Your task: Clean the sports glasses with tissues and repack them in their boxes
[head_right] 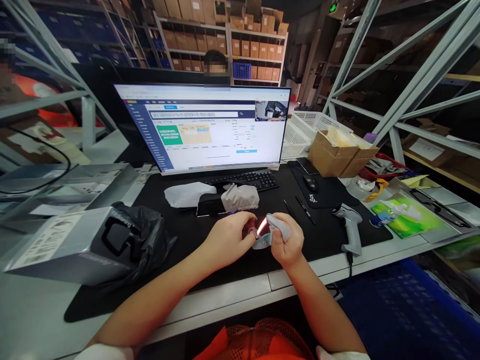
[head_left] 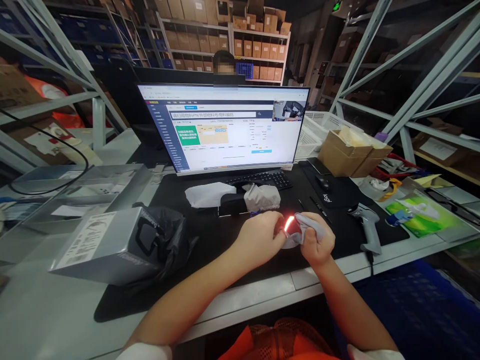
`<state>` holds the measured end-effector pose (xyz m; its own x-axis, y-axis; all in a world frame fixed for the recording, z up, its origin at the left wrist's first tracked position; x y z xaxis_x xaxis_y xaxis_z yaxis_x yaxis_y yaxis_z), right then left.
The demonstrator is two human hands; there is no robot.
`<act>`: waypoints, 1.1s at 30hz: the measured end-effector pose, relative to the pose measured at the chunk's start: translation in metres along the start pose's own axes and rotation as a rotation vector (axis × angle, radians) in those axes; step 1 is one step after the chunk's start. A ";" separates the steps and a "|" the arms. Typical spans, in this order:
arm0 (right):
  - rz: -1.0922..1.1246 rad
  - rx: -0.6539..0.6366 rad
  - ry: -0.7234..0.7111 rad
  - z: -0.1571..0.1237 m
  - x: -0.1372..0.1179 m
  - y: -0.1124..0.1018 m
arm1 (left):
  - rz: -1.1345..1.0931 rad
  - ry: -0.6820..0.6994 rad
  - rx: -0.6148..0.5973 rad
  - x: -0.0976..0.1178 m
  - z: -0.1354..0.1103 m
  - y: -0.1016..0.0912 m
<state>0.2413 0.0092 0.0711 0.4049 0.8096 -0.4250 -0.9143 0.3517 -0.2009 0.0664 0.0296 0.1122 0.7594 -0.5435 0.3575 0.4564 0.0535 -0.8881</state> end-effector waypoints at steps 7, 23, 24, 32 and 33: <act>0.170 0.314 0.160 -0.010 0.018 -0.013 | -0.166 0.031 -0.027 0.000 -0.001 -0.010; 0.159 0.170 0.269 0.002 0.013 -0.026 | -0.182 0.264 0.204 -0.001 -0.003 -0.003; 0.107 0.098 0.250 0.005 0.008 -0.025 | -0.159 0.273 0.248 -0.001 -0.004 -0.003; -0.151 -0.258 -0.013 0.000 -0.019 -0.008 | -0.028 0.329 0.388 0.002 -0.004 0.000; -0.167 -0.212 0.026 0.000 -0.015 -0.009 | -0.022 0.333 0.395 0.002 -0.004 0.000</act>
<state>0.2432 -0.0062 0.0798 0.5522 0.7355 -0.3925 -0.8129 0.3705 -0.4493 0.0660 0.0251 0.1116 0.5883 -0.7819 0.2061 0.6596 0.3166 -0.6817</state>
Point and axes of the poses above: each hand's wrist, its own z-axis towards the middle knuckle, its own y-axis out of the palm, x = y × z, the point moved 3 cm from there along z, towards the middle knuckle, and after that the axes turned 12 degrees about z, right-handed, at the moved point
